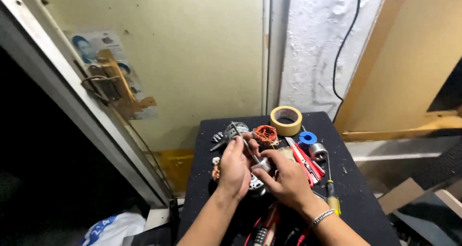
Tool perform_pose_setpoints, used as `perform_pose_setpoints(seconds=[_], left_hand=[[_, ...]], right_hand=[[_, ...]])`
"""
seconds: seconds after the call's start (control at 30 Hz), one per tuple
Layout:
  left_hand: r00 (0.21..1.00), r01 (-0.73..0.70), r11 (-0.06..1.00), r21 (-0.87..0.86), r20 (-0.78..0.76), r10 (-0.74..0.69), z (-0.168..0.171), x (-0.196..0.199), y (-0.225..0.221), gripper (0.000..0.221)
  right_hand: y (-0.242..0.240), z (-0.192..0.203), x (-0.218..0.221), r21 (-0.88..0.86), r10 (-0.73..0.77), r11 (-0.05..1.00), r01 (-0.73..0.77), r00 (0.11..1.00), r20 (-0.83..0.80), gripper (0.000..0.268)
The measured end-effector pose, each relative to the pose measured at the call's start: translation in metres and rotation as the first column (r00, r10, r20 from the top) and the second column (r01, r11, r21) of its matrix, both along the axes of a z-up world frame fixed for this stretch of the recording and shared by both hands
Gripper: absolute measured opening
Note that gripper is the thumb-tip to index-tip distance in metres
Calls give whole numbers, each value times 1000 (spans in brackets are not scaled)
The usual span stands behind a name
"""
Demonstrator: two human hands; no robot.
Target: Testing electrical continuity and components of a motor using a multimeter and other tools on a repair bench.
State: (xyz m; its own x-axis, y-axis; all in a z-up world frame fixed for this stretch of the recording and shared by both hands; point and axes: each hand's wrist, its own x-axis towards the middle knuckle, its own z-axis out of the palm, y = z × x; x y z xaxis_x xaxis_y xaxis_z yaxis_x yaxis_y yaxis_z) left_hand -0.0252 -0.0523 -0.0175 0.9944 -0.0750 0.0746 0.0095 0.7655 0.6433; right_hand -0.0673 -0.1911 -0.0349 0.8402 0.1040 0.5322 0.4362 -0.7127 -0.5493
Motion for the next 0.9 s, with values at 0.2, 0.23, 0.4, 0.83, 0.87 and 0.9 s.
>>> perform_pose_setpoints(seconds=[0.2,0.23,0.4,0.83,0.87,0.9], left_hand=[[953,-216,920,327,276,126,-8,6,-3,25],[952,-218,920,325,278,127,-4,7,2,25],[914,-375,526,763,398,75,16,-2,27,31],[989,-101,747,657,147,4,7,0,15,19],[992,-87,763,640,124,9,10,-3,14,21],[995,-74,779,622,101,14,13,-5,14,23]], right_hand=[[4,23,-3,311,58,949,53,940,-338,36],[0,23,-3,309,59,950,51,940,-335,36],[-11,43,-12,450,-22,888,99,985,-173,29],[-20,10,10,234,55,962,-137,944,326,51],[-22,9,10,214,60,966,-144,933,354,49],[-23,8,11,193,66,970,-150,921,383,46]])
